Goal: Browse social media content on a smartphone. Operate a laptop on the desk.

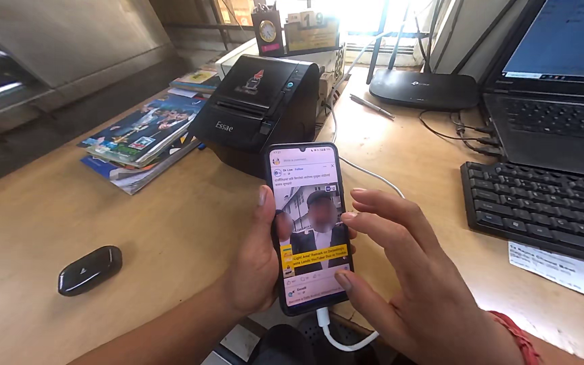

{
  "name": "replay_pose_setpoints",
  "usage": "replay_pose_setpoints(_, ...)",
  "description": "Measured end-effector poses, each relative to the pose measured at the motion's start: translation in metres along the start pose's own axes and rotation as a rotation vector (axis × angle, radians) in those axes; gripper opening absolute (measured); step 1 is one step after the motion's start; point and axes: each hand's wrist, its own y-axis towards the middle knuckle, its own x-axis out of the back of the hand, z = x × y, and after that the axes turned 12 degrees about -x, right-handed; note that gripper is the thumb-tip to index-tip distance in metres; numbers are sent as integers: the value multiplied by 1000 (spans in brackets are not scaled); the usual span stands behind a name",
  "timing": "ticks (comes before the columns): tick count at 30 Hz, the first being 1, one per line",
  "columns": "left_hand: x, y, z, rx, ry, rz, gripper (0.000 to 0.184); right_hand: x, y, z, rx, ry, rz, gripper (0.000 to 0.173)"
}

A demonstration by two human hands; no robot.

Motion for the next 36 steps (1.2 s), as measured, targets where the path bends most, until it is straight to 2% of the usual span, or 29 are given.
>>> replay_pose_setpoints(36,0,2,1,10,10,-4,60,2,0,-2,-5,1,0,46)
